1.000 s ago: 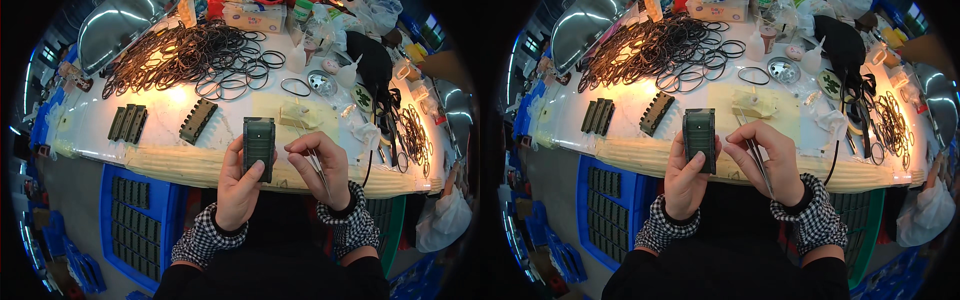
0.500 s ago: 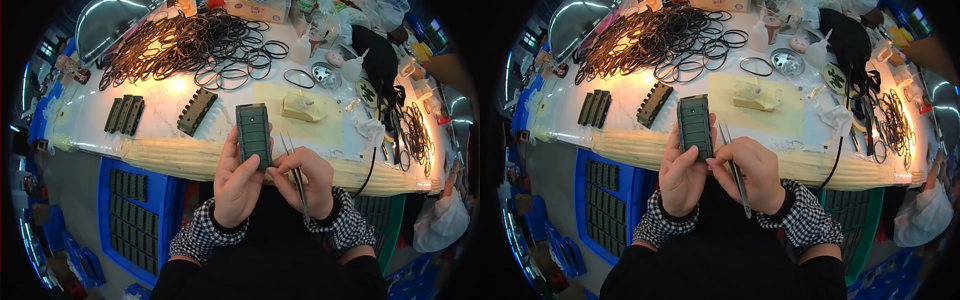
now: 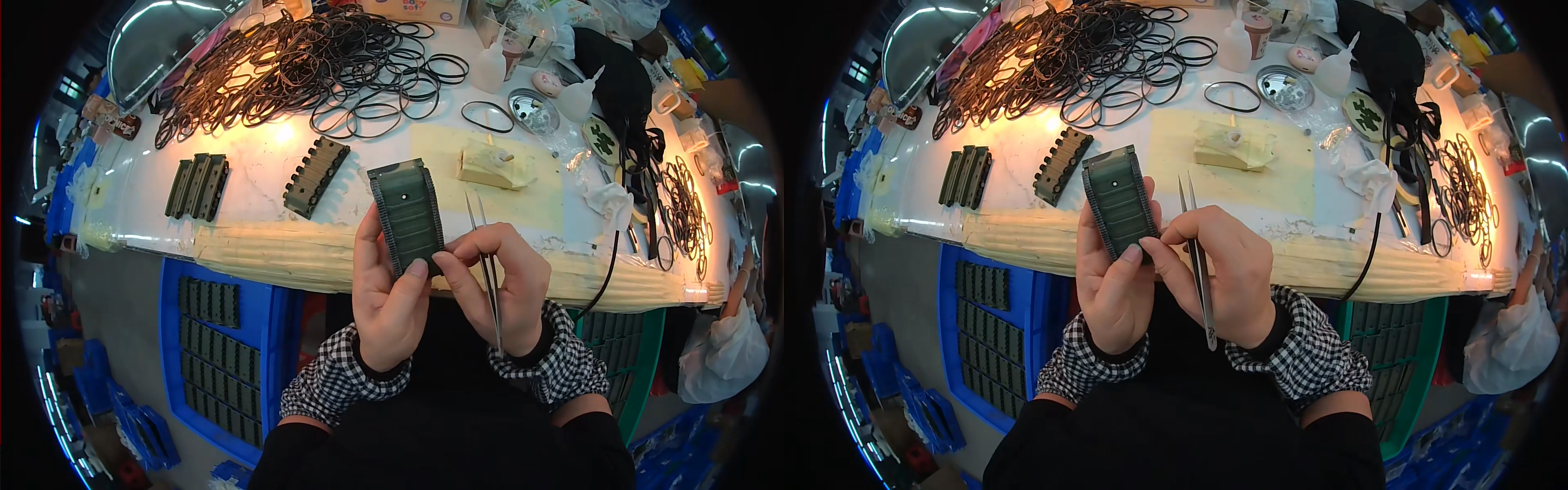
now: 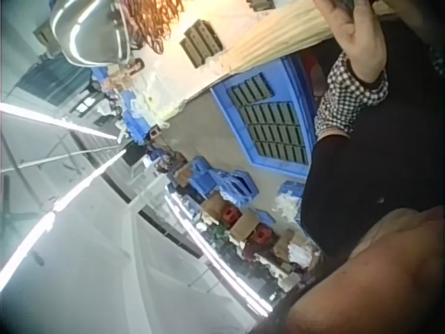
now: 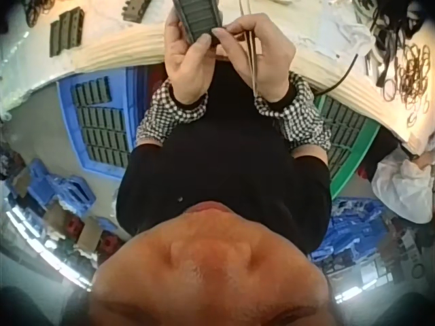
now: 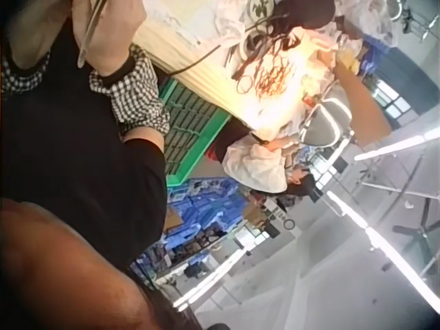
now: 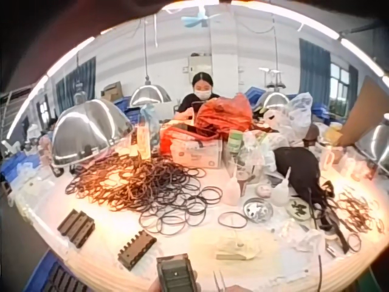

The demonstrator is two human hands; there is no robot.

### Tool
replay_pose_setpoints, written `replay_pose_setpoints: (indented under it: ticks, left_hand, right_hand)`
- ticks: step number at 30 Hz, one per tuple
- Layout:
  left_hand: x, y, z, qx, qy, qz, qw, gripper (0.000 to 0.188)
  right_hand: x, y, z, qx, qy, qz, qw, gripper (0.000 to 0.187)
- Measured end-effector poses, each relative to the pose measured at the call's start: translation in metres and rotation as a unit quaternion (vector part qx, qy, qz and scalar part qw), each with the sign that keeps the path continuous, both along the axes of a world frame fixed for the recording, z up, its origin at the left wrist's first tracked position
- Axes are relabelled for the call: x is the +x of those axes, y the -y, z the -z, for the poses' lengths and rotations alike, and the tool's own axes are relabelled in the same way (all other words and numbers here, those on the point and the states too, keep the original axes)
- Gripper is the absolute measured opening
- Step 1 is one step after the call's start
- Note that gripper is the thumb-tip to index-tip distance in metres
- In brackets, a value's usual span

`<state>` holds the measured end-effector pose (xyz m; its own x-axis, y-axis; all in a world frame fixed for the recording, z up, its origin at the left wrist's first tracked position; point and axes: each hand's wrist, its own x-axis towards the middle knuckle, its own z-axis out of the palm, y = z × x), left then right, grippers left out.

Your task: Connecting individual plastic track segments together using pins and tweezers at a workbench.

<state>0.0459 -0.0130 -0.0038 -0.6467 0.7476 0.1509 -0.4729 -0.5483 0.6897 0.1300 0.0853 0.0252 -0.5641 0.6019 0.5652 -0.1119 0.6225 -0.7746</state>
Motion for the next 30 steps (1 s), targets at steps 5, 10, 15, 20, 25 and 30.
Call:
replay_pose_setpoints:
  ticks: [5, 10, 15, 20, 25, 30]
  left_hand:
    - [0.002, 0.001, 0.000, -0.011, -0.008, 0.015, 1.000, 0.067]
    - [-0.005, 0.002, -0.010, -0.010, 0.052, 0.040, 0.998, 0.068]
    - [-0.010, 0.001, -0.014, 0.004, 0.101, 0.067, 0.993, 0.067]
    - [-0.015, 0.002, -0.016, 0.076, 0.193, 0.119, 0.971, 0.067]
    - [-0.008, 0.002, -0.020, 0.011, 0.120, 0.090, 0.989, 0.066]
    - [-0.021, 0.006, -0.009, -0.120, -0.169, -0.045, 0.977, 0.059]
  right_hand:
    - [0.000, -0.001, -0.002, -0.070, 0.014, -0.013, 0.997, 0.019]
    - [0.005, -0.006, -0.001, -0.159, -0.003, -0.059, 0.986, 0.014]
    - [0.013, -0.008, -0.005, -0.246, -0.006, -0.062, 0.967, 0.013]
    - [0.016, -0.008, 0.001, -0.213, 0.002, -0.072, 0.974, 0.017]
    - [0.014, -0.006, 0.011, -0.088, 0.013, -0.094, 0.992, 0.025]
    - [0.021, -0.011, 0.003, -0.062, 0.001, -0.076, 0.995, 0.021]
